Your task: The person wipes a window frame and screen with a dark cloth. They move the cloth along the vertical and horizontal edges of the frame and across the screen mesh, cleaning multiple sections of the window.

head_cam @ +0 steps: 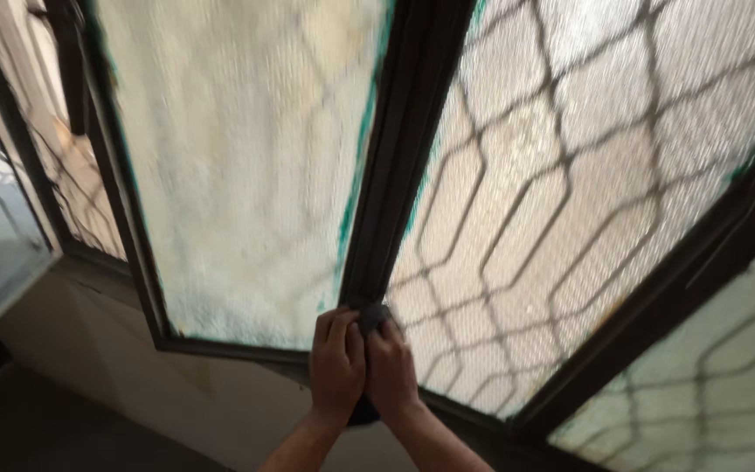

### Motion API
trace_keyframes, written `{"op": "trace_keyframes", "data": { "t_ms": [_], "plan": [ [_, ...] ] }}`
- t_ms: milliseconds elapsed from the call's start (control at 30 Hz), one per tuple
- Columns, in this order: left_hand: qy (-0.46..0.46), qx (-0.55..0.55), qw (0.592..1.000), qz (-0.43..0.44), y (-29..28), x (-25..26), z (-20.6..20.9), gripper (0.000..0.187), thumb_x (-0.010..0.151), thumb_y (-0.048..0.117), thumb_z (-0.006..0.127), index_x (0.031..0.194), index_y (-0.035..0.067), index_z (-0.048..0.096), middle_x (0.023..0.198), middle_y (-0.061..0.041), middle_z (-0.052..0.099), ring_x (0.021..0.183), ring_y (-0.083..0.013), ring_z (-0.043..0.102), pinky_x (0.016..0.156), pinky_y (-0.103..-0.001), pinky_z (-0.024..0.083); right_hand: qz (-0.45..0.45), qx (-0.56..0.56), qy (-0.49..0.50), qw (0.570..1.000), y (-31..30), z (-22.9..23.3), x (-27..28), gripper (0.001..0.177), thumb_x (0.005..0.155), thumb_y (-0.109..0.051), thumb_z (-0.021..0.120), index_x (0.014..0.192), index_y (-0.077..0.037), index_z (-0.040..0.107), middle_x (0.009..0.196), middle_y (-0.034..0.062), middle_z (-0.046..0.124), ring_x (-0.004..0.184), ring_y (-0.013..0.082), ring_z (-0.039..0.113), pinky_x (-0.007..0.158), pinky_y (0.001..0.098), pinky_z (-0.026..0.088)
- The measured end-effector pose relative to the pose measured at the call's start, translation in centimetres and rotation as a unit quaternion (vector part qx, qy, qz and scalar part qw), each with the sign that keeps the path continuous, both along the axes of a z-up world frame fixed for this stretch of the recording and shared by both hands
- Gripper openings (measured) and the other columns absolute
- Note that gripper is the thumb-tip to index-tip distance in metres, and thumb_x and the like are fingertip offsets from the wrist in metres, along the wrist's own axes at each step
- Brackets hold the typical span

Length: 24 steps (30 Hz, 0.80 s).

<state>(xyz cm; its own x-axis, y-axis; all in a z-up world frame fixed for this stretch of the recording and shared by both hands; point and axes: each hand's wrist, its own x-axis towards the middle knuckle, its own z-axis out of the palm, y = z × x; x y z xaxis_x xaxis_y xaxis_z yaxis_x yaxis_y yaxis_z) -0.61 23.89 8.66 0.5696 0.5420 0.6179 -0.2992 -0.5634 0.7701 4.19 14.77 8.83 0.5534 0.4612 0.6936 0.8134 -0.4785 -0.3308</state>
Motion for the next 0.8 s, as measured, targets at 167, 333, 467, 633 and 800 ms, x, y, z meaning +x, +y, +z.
{"op": "trace_keyframes", "data": {
  "t_ms": [167, 333, 467, 633, 800],
  "plan": [
    [-0.124, 0.107, 0.986, -0.014, 0.9, 0.6, 10.8, 0.036, 0.093, 0.001, 0.049, 0.125, -0.001, 0.065, 0.130, -0.021, 0.065, 0.130, -0.0411, 0.058, 0.110, -0.049, 0.047, -0.064, 0.158, -0.051, 0.984, 1.2, 10.3, 1.1, 0.021, 0.088, -0.002, 0.068, 0.108, -0.006, 0.069, 0.100, 0.0135, 0.066, 0.086, 0.0321, 0.073, 0.067, 0.0385, 0.061],
    [-0.175, 0.149, 0.972, -0.041, 1.9, 0.4, 21.6, 0.044, 0.096, 0.000, 0.049, 0.138, -0.001, 0.062, 0.146, -0.018, 0.061, 0.142, -0.0394, 0.053, 0.118, -0.048, 0.043, -0.109, 0.185, -0.156, 0.964, 2.5, 22.6, 1.7, 0.028, 0.083, -0.004, 0.071, 0.110, -0.009, 0.075, 0.093, 0.0089, 0.066, 0.085, 0.0282, 0.071, 0.067, 0.0373, 0.060],
    [-0.183, 0.165, 0.967, -0.057, 2.4, 1.3, 30.1, 0.045, 0.096, 0.003, 0.054, 0.141, -0.002, 0.059, 0.149, -0.019, 0.058, 0.143, -0.0391, 0.051, 0.118, -0.048, 0.043, -0.137, 0.202, -0.225, 0.943, 3.2, 31.8, 2.3, 0.023, 0.082, -0.010, 0.075, 0.105, -0.011, 0.073, 0.097, 0.0089, 0.066, 0.092, 0.0282, 0.070, 0.070, 0.0361, 0.059],
    [-0.219, 0.190, 0.955, -0.065, 3.4, 3.0, 39.5, 0.047, 0.094, 0.006, 0.062, 0.140, -0.001, 0.060, 0.149, -0.019, 0.058, 0.142, -0.0377, 0.052, 0.117, -0.046, 0.045, -0.155, 0.212, -0.278, 0.924, 3.8, 40.7, 4.4, 0.023, 0.089, -0.012, 0.075, 0.112, -0.010, 0.073, 0.101, 0.0076, 0.066, 0.093, 0.0259, 0.070, 0.072, 0.0346, 0.060],
    [-0.283, 0.205, 0.934, -0.072, 4.0, 4.9, 47.0, 0.049, 0.093, 0.008, 0.065, 0.141, -0.001, 0.059, 0.147, -0.019, 0.058, 0.139, -0.0373, 0.052, 0.115, -0.046, 0.045, -0.189, 0.213, -0.328, 0.901, 4.0, 48.0, 6.3, 0.023, 0.093, -0.010, 0.071, 0.116, -0.013, 0.073, 0.106, 0.0067, 0.066, 0.098, 0.0249, 0.070, 0.075, 0.0333, 0.060]
  ]
}}
